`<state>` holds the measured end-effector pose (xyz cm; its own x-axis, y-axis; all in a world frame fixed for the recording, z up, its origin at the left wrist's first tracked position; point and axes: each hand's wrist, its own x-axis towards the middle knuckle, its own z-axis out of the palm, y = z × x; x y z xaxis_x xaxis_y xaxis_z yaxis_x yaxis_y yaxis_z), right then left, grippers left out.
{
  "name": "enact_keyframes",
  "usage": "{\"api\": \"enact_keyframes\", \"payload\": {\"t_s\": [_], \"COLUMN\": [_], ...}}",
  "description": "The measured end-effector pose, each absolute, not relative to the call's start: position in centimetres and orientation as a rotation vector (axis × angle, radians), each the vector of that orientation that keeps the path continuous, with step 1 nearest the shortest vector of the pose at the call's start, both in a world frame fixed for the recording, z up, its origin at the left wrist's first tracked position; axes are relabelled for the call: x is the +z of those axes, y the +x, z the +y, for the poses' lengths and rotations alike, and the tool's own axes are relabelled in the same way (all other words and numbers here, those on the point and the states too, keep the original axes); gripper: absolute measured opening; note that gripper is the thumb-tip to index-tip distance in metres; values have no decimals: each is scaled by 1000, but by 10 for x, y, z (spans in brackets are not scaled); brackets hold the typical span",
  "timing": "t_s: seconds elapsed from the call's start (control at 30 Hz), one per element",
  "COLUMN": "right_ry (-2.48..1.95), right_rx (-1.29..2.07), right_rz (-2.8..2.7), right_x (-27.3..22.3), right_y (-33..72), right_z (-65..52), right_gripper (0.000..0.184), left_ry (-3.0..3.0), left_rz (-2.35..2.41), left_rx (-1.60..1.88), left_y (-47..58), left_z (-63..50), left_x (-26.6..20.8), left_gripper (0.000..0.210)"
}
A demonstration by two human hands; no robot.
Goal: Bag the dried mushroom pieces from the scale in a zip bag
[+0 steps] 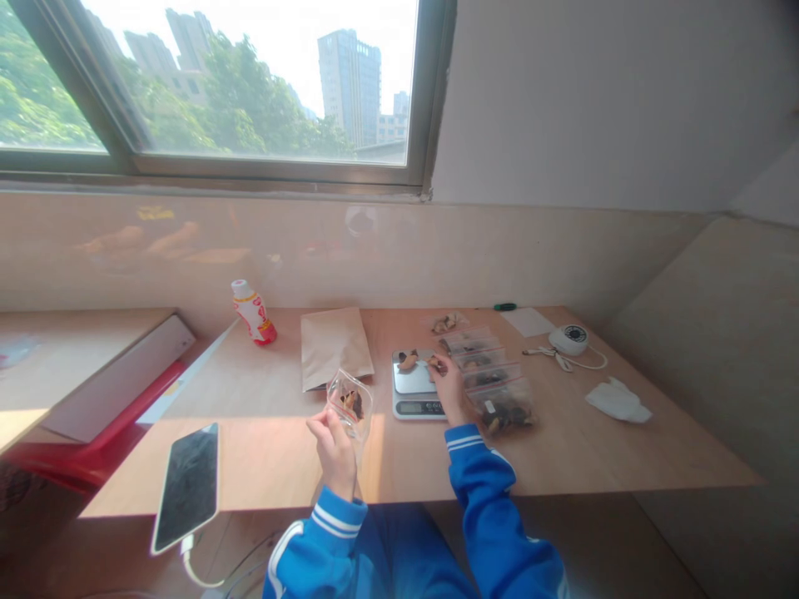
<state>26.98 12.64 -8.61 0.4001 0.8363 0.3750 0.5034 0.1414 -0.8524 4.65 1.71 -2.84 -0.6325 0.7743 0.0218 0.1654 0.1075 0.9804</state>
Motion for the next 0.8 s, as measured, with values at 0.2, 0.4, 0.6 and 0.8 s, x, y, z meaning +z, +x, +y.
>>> {"api": "enact_keyframes", "payload": {"t_s": [0.2,0.4,0.6,0.8], "right_ry": [-1441,-1319,-1101,-1126], "right_rx": [474,595,802,960], "right_rz": [-1137,-1097,-1113,-1309], "right_x": [-79,-37,28,43], "right_y": [266,251,211,175], "right_z": [126,116,86,63], "right_gripper": [39,42,40,32], "left_ry": [899,938,1012,986], "left_rz": [1832,1776,1666,1619], "left_rx": [1563,1583,1590,1641], "left_y": [50,55,69,76], "left_z": [17,22,29,32], "left_x": [-25,-29,-36,-41], "left_gripper": [22,21,19,22]}}
